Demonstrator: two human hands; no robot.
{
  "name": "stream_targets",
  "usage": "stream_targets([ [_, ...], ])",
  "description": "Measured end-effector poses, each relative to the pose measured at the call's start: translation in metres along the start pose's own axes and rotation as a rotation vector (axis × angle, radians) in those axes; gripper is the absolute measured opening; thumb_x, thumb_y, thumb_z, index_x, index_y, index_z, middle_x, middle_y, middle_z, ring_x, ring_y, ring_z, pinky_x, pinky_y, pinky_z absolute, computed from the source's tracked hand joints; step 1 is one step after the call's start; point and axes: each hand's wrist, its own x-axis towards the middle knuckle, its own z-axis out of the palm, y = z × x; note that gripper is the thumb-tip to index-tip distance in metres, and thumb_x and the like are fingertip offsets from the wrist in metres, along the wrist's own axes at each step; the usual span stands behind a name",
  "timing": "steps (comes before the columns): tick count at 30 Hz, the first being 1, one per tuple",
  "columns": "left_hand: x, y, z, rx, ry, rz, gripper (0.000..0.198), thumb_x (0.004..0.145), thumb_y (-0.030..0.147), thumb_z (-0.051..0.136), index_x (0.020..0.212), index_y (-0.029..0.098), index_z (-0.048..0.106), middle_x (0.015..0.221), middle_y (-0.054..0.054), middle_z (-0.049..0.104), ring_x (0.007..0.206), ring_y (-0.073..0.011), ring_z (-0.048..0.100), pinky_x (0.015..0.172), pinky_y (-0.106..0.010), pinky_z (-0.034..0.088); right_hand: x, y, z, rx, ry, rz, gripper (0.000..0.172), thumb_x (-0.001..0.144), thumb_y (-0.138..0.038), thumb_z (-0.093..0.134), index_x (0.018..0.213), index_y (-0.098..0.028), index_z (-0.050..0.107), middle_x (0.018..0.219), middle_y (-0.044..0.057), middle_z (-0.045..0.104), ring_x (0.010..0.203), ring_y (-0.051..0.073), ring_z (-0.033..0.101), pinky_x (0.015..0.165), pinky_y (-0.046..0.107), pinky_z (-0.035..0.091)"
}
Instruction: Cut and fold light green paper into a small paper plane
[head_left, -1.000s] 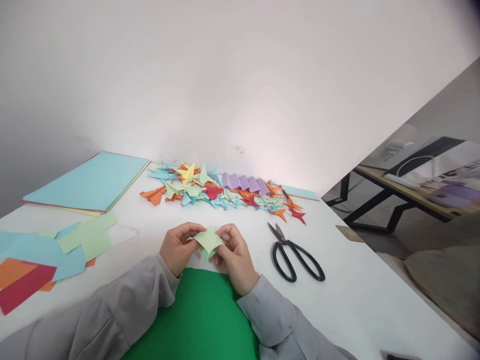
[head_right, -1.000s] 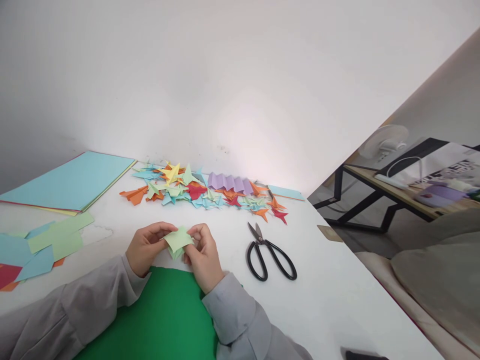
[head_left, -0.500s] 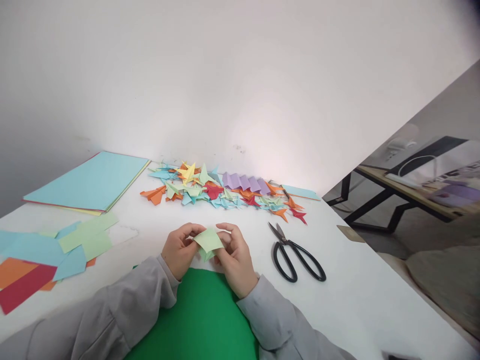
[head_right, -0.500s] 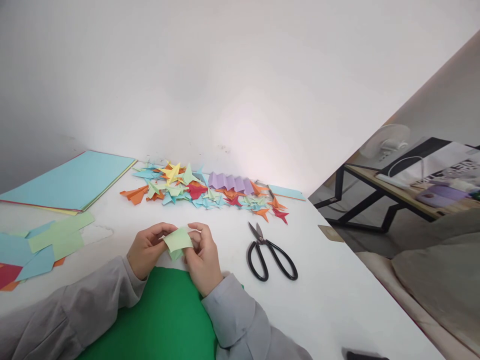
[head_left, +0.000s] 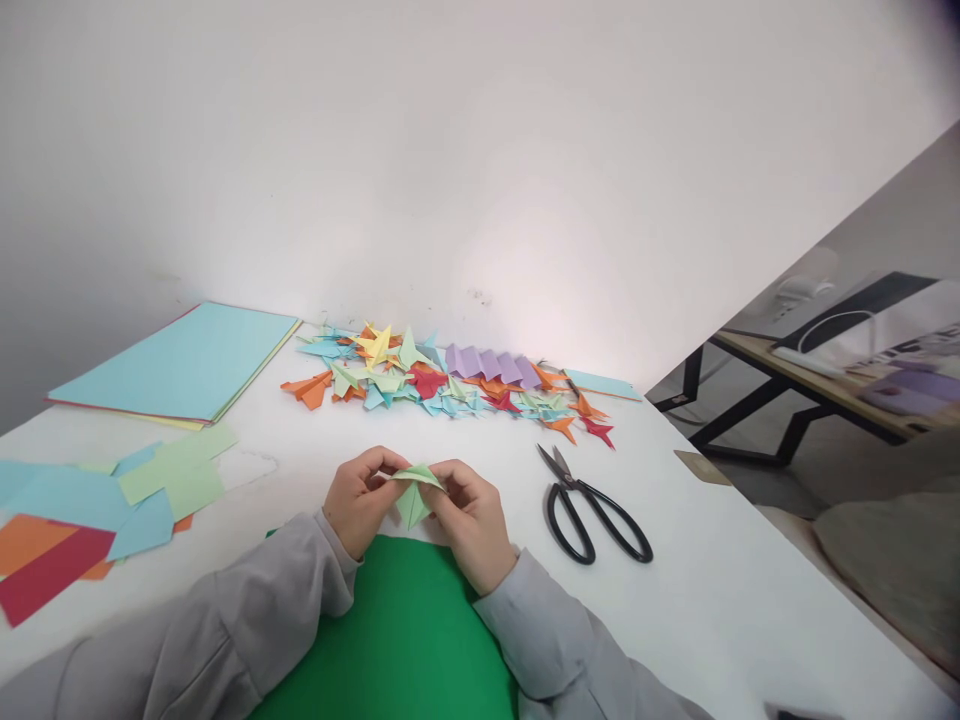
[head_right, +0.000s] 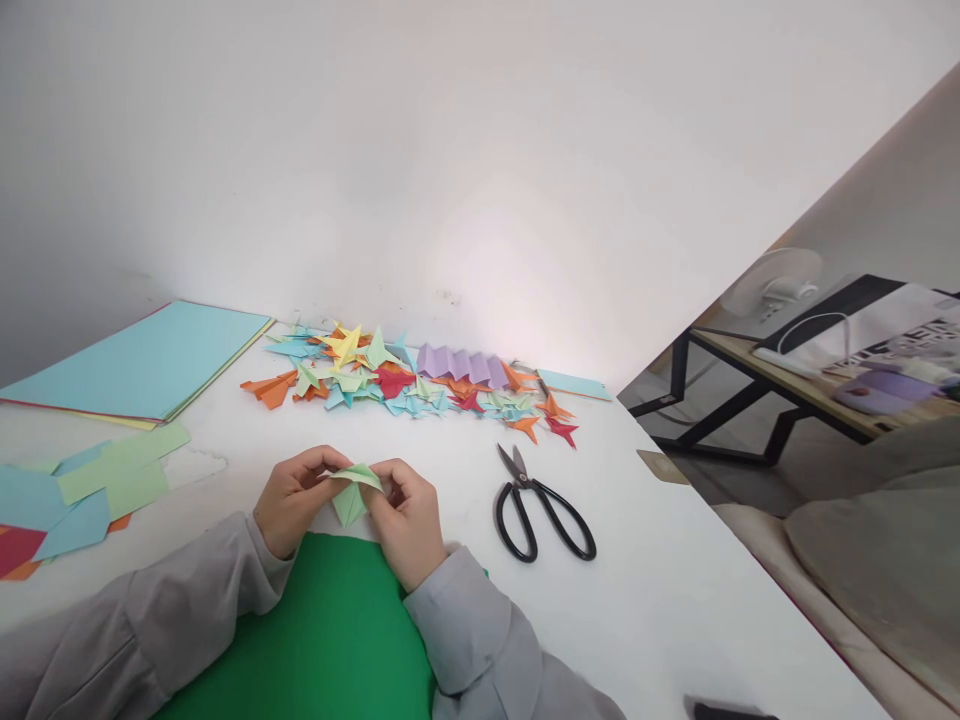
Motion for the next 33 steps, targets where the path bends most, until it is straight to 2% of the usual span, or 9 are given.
stream_targets([
  [6, -0.0001, 0.0004, -0.0003, 0.029, -0.024, 0.0, 0.009, 0.064, 0.023, 0.058, 0.066, 0.014, 0.057, 0.06, 0.002, 0.052, 0.048, -0.0072, 0.046, 0.045, -0.019, 0.036, 0.0001, -0.0031, 0.0011, 0.031, -0.069, 0.014, 0.016, 0.075, -0.03, 0.054, 0.077, -0.015, 0.059, 0.06, -0.001, 0.053, 0.053, 0.011, 0.043, 0.05, 0.023, 0.036],
  [13, -0.0002, 0.0006, 0.0013, 0.118, -0.023, -0.024, 0.011, 0.064, 0.025, 0.057, 0.066, 0.014, 0.057, 0.059, 0.002, 0.051, 0.046, -0.0072, 0.044, 0.044, -0.02, 0.035, 0.0012, 0.0002, 0.0016, 0.085, -0.059, 0.069, 0.011, 0.072, -0.026, 0.055, 0.071, -0.015, 0.056, 0.056, -0.003, 0.048, 0.05, 0.01, 0.04, 0.047, 0.022, 0.033],
  [20, 0.0004, -0.0009, 0.001, 0.165, -0.03, 0.019, 0.011, 0.066, 0.027, 0.057, 0.066, 0.015, 0.059, 0.054, 0.003, 0.049, 0.049, -0.0087, 0.045, 0.045, -0.021, 0.036, 0.0019, -0.0013, 0.0016, 0.123, -0.074, 0.111, 0.009, 0.071, -0.024, 0.055, 0.07, -0.016, 0.054, 0.056, -0.004, 0.047, 0.049, 0.009, 0.039, 0.046, 0.021, 0.032],
  [22, 0.0003, -0.0009, 0.001, 0.147, -0.004, 0.062, 0.012, 0.063, 0.025, 0.06, 0.071, 0.016, 0.061, 0.065, 0.0, 0.053, 0.057, -0.011, 0.05, 0.047, -0.021, 0.038, 0.0019, -0.0015, 0.0017, 0.091, -0.081, 0.116, 0.012, 0.071, -0.027, 0.055, 0.071, -0.015, 0.055, 0.054, -0.004, 0.046, 0.047, 0.009, 0.037, 0.044, 0.021, 0.03],
  [25, 0.0007, -0.0017, 0.0004, 0.081, -0.007, 0.169, 0.014, 0.063, 0.021, 0.062, 0.075, 0.017, 0.066, 0.08, -0.004, 0.055, 0.075, -0.0153, 0.054, 0.059, -0.024, 0.044, 0.0021, -0.0011, 0.0016, 0.044, -0.121, 0.097, 0.016, 0.072, -0.03, 0.054, 0.069, -0.015, 0.054, 0.051, -0.005, 0.041, 0.046, 0.008, 0.034, 0.043, 0.021, 0.028],
  [28, 0.0014, -0.0026, -0.0005, 0.022, -0.074, 0.214, 0.011, 0.067, 0.022, 0.06, 0.072, 0.018, 0.068, 0.077, -0.005, 0.057, 0.075, -0.0158, 0.055, 0.068, -0.027, 0.044, 0.0024, -0.0003, 0.0014, 0.0, -0.145, 0.055, 0.021, 0.074, -0.033, 0.053, 0.063, -0.015, 0.05, 0.051, -0.005, 0.037, 0.048, 0.008, 0.032, 0.045, 0.021, 0.028],
  [33, 0.0016, -0.0005, -0.0011, 0.029, -0.053, 0.198, 0.013, 0.069, 0.025, 0.058, 0.065, 0.017, 0.068, 0.069, -0.004, 0.06, 0.068, -0.015, 0.055, 0.064, -0.027, 0.044, 0.0023, 0.0013, 0.002, -0.067, -0.163, 0.044, 0.028, 0.076, -0.038, 0.05, 0.058, -0.017, 0.046, 0.05, -0.005, 0.034, 0.047, 0.009, 0.032, 0.044, 0.021, 0.028],
])
